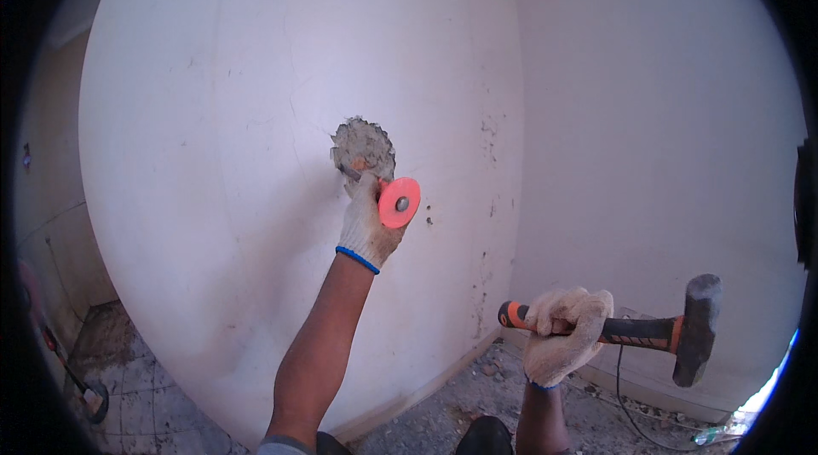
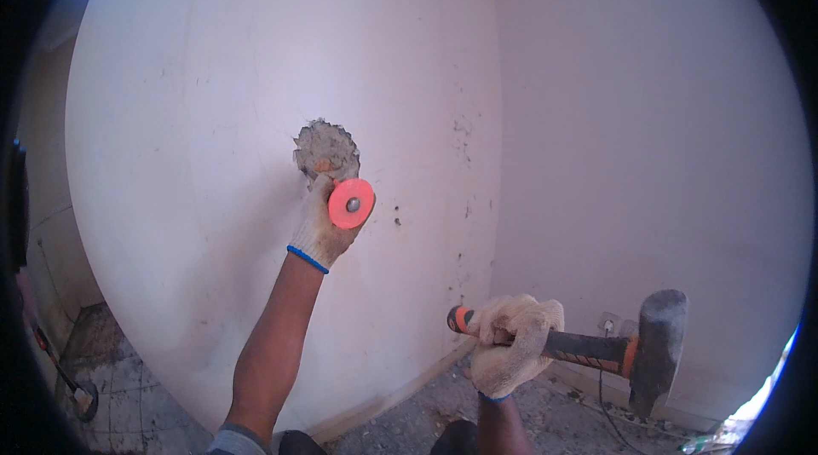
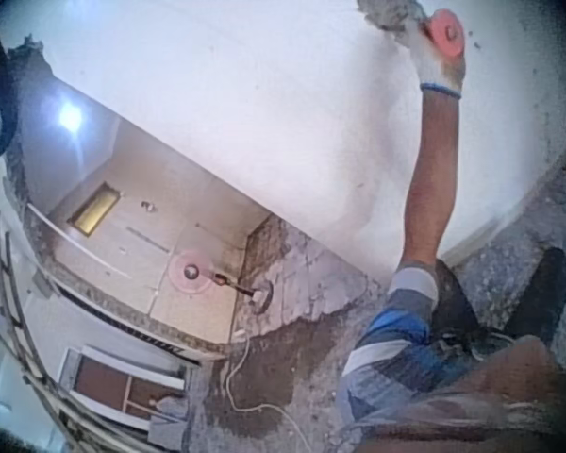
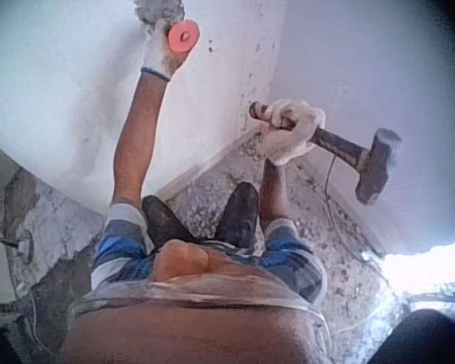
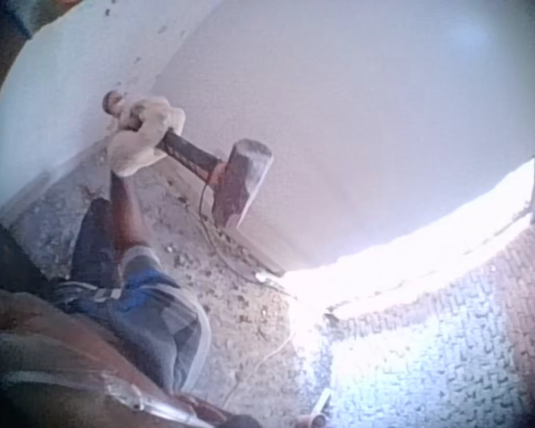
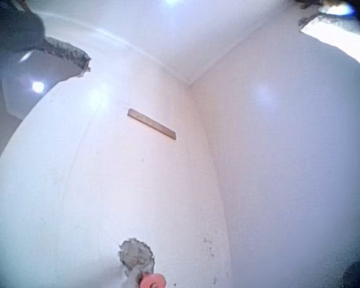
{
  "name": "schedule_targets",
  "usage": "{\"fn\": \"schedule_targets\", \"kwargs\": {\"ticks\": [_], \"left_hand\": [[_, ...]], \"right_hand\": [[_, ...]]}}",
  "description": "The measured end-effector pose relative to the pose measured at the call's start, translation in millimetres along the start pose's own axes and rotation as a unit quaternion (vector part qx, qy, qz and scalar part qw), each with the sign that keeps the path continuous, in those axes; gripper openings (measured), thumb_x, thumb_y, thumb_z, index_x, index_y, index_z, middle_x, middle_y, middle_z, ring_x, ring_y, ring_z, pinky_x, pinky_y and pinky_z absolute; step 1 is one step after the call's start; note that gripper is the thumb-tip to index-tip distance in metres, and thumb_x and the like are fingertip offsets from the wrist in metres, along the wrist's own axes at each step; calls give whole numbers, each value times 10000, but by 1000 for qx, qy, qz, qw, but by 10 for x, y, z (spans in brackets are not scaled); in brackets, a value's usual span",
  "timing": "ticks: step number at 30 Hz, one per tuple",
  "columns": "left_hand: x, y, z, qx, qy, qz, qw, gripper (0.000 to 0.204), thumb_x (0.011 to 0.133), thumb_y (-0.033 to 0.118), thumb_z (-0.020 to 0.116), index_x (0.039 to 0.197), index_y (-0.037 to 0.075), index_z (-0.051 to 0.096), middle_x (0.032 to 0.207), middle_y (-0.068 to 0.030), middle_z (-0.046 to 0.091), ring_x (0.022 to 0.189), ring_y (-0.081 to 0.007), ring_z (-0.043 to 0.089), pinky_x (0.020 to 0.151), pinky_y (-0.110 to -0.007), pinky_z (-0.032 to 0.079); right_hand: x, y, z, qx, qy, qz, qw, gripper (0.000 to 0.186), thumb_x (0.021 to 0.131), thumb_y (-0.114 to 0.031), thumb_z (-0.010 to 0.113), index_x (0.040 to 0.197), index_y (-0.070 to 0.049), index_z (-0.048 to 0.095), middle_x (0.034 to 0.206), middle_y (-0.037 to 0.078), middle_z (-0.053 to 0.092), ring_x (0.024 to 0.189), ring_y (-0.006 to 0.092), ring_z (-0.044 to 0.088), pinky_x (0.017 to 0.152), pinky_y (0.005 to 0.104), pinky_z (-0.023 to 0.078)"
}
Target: The person uses a hammer and a chisel to chip away at a section of a white wall, creating a hole. The person repeatedly strikes the chisel with the hammer to remove plaster and debris.
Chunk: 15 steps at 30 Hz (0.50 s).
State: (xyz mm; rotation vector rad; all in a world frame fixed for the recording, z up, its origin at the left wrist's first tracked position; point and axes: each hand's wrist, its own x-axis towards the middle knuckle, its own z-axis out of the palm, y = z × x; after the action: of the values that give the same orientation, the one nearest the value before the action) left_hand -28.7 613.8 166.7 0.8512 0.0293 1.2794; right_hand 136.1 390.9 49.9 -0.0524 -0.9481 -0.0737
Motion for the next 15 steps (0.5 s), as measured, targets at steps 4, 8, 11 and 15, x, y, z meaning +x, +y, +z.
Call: {"fn": "schedule_targets", "kwargs": {"ticks": [4, 8, 11, 15], "left_hand": [[82, -50, -128, -59, -41, -18, 997, 256, 1030, 306, 590, 1140, 81, 539, 1048, -46, 621, 995, -165, 642, 911, -350, 595], [254, -88, -410, 150, -149, 111, 971, 244, 1021, 220, 612, 1193, 69, 528, 1103, -67, 642, 1022, -193, 642, 934, -360, 579], [363, -60, -569, -7, -62, -37, 997, 271, 998, 166, 645, 1218, 71, 517, 1145, -78, 643, 1041, -204, 643, 940, -355, 571], [361, -71, -675, 332, -104, 122, 929, 274, 1000, 165, 633, 1232, 82, 511, 1166, -79, 633, 1047, -196, 644, 934, -350, 570]], "right_hand": [[-6, 162, 228, 57, 21, -35, 998, 239, 1056, -240, 520, 864, -115, 451, 659, 9, 478, 501, 117, 482, 464, 316, 464], [-193, 648, 444, 33, 46, 76, 995, 232, 1049, -211, 537, 869, -76, 482, 683, 13, 502, 526, 114, 487, 477, 312, 442], [-392, 1112, 554, -108, -40, 270, 956, 299, 1030, -267, 605, 817, -67, 542, 674, 11, 547, 580, 107, 534, 505, 313, 437], [-609, 1403, 415, -286, -184, 487, 804, 456, 947, -441, 715, 771, -49, 561, 597, 0, 528, 543, 80, 541, 503, 311, 444]]}}
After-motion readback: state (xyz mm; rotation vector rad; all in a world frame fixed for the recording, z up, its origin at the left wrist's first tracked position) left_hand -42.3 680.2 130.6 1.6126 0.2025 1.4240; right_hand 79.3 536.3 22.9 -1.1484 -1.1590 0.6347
